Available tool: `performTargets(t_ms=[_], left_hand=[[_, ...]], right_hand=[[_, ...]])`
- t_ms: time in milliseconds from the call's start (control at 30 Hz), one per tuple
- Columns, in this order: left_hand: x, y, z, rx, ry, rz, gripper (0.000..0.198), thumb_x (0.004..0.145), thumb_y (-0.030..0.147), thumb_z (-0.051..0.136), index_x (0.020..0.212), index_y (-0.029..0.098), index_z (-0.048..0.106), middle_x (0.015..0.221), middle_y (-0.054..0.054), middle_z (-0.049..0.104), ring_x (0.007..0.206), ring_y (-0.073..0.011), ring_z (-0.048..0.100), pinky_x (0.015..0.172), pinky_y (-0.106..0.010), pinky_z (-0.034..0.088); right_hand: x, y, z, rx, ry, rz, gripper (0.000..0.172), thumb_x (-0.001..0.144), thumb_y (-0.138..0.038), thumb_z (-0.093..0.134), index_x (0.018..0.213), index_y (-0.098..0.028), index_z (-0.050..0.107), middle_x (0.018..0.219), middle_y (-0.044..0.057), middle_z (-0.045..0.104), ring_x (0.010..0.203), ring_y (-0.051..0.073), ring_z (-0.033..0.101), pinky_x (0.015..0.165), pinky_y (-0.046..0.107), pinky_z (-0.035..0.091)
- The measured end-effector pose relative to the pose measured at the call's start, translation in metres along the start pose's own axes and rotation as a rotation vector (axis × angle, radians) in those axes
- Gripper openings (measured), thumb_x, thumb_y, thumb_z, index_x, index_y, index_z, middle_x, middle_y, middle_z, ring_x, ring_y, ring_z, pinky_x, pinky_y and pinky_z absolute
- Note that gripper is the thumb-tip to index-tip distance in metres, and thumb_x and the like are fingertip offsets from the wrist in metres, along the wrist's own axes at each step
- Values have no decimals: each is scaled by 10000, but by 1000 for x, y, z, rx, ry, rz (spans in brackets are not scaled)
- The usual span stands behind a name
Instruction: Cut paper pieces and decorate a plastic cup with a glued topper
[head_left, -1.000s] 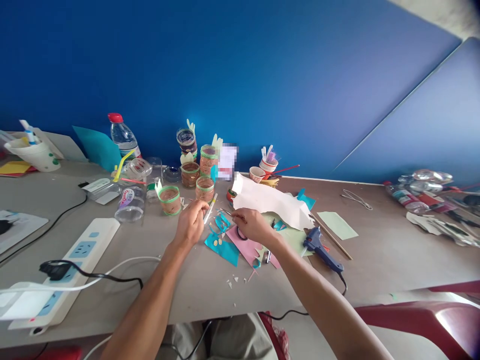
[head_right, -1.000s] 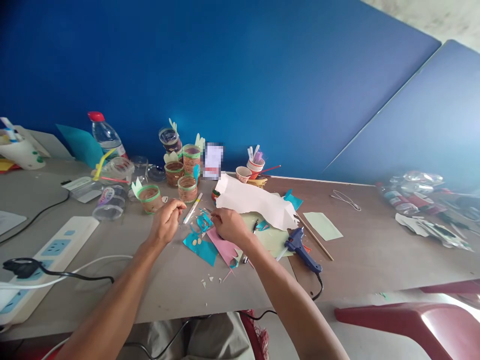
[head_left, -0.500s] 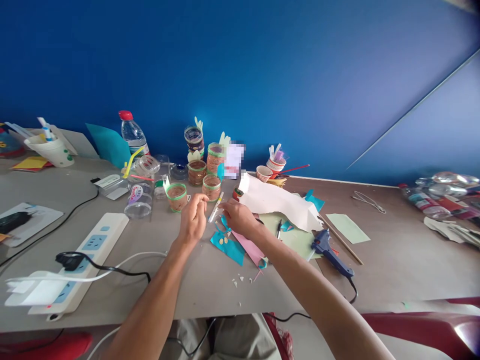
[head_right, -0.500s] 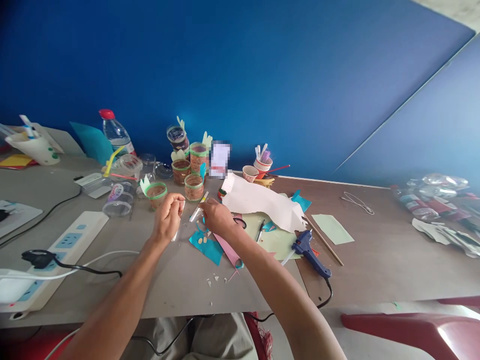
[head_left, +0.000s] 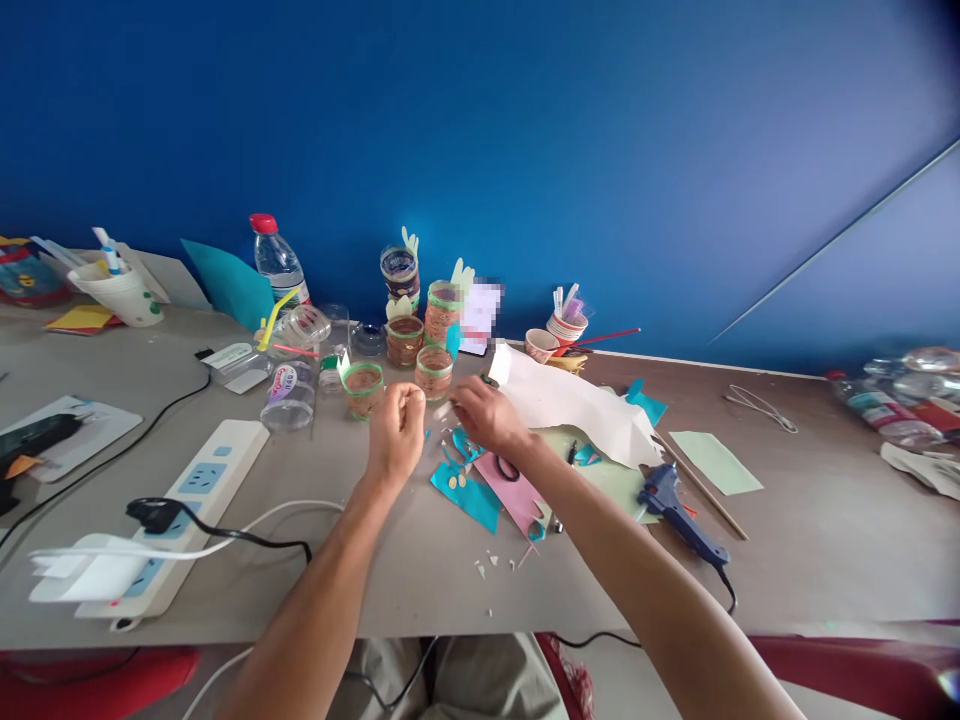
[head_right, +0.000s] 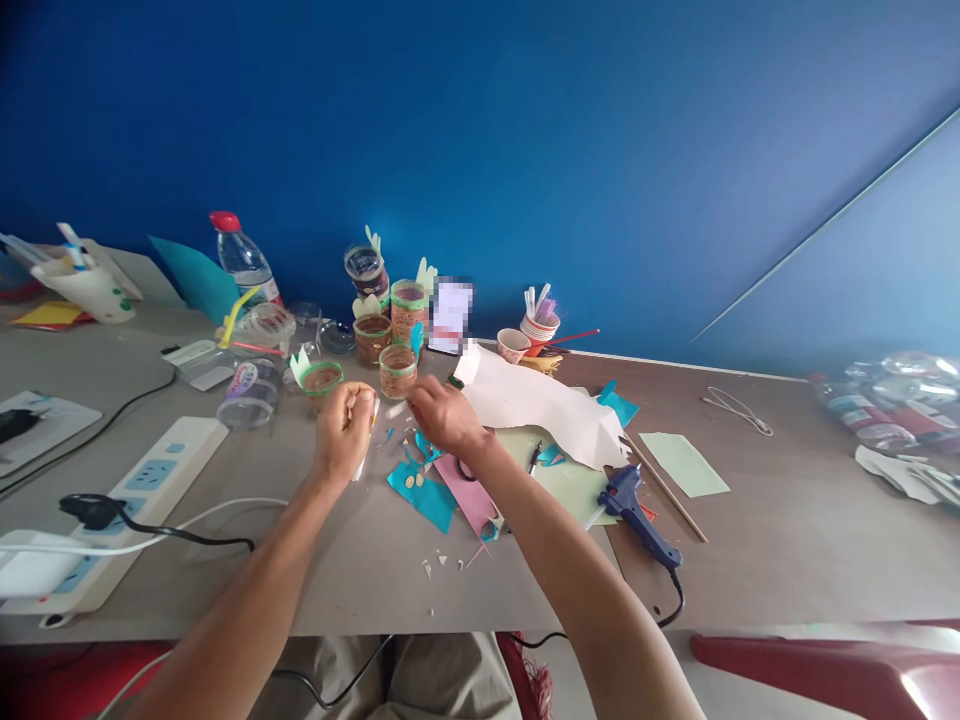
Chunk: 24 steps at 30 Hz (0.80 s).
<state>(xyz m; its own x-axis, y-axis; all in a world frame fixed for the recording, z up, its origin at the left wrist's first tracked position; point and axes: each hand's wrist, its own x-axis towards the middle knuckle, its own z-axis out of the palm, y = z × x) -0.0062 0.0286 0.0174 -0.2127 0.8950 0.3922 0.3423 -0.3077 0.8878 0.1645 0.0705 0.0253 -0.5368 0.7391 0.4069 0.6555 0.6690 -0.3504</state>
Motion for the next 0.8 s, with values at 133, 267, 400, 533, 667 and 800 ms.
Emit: performTargets(t_ms=[133,267,400,533,667,800], left_hand=[[1,6,1,-25,-137,-61,246,876,371,497,953,181,634,830,-43,659,704,-156,584,645,-267,467],[-1,15,2,-132,-472,-134,312,872,426,507,995,200,683,926,-51,707,802,-185,620,706,-293,491],[-7,25,2,-302,-769,-217,311,872,451,522,900,190,691,773,-33,670,686,-160,586,651,-291,482],[-12,27,7,-439,-794,-344,278,831,434,611,817,157,639,681,-2,591,609,-115,532,586,-255,451],[-15,25,14,-472,-750,-450,343,769,476,671,786,147,579,706,-6,586,611,-116,551,587,-263,449],[-19,23,20,-461,-710,-451,367,788,513,627,800,152,566,681,11,535,585,-105,508,556,-253,421]], right_hand=[[-10,-10,-21,692,408,379,120,882,-318,485,916,-206,511,712,-9,595,581,126,546,577,252,444],[-18,-17,-19,1112,455,561,200,812,-396,570,796,-211,495,519,-73,497,443,91,441,467,213,354],[-27,-24,-3,1245,492,600,235,757,-402,645,769,-204,519,521,-81,482,446,77,428,455,203,343],[-32,-32,3,1402,520,586,217,739,-367,687,779,-202,552,590,-67,525,496,78,467,468,199,400],[-35,-38,4,1544,461,565,228,748,-383,701,820,-219,560,668,-47,584,499,96,508,419,211,427],[-41,-39,11,1547,317,529,252,794,-432,658,925,-224,603,718,-19,641,485,121,547,390,236,432]])
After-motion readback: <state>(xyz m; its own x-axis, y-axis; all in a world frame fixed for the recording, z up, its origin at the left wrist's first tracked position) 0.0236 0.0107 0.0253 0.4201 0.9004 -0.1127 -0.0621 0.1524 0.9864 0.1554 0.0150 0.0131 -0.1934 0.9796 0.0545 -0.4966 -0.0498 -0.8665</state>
